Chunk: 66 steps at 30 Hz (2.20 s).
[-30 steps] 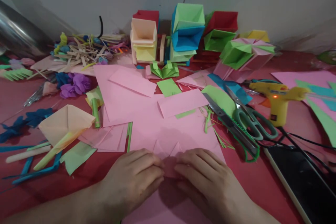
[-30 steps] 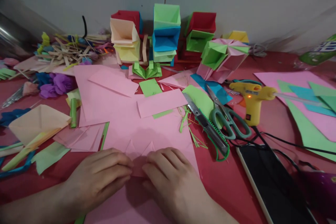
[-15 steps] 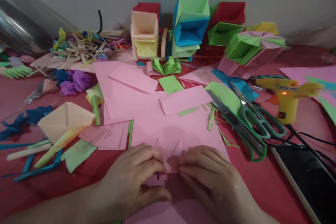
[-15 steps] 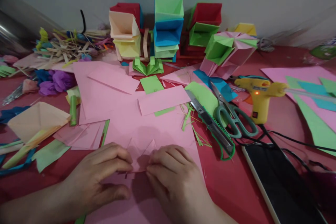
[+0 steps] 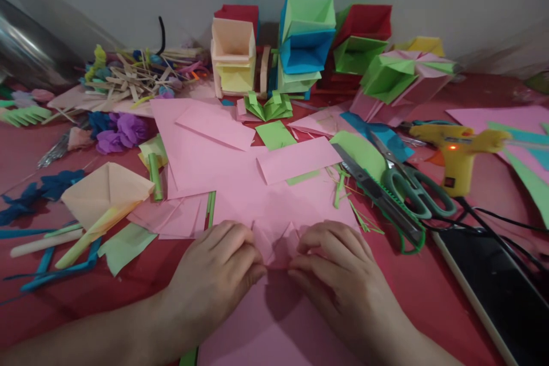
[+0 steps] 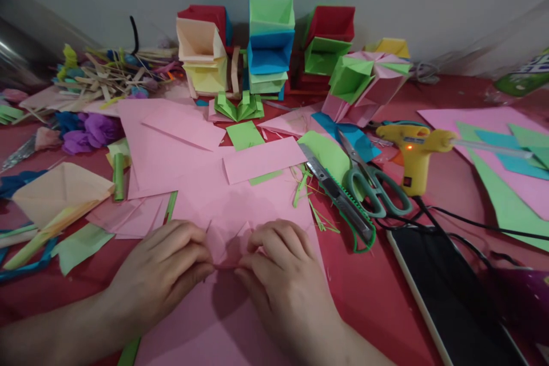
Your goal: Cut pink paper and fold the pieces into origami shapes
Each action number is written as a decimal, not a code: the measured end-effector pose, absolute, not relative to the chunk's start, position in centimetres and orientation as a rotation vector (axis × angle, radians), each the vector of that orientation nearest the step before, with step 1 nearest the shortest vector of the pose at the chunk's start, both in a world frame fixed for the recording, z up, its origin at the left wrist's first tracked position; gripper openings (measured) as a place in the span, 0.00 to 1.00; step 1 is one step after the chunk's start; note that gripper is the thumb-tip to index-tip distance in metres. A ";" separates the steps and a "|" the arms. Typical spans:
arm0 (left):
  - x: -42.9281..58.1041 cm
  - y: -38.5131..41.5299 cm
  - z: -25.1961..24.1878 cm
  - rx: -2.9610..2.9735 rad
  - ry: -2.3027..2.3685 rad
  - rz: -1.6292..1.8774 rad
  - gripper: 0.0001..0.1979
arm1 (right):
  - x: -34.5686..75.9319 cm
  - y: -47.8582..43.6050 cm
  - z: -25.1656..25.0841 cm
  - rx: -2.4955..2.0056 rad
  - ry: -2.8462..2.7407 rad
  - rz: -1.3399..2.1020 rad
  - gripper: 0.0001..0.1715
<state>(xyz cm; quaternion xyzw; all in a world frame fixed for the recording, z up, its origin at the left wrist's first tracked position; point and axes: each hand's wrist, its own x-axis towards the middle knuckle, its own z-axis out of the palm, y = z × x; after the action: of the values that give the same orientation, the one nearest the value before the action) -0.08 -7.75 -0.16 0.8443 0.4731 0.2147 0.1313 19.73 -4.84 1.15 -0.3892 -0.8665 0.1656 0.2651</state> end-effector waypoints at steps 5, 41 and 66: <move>0.3 -7.6 0.4 2.372 1.519 0.562 0.08 | 19.4 -4.9 1.1 -1.137 -2.366 0.459 0.08; 0.4 -10.8 -0.4 3.145 1.224 0.442 0.21 | 19.0 -5.0 0.9 -1.253 -2.322 0.489 0.06; -0.5 -9.9 0.1 2.984 1.181 0.487 0.17 | 20.5 -6.3 0.0 -0.833 -2.553 0.041 0.14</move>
<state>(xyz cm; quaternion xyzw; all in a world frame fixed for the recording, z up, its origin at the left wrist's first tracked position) -0.53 -9.90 0.14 0.9181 0.3633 0.1498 -0.0519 20.53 -6.34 0.03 -0.3022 -0.9259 0.0149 0.2260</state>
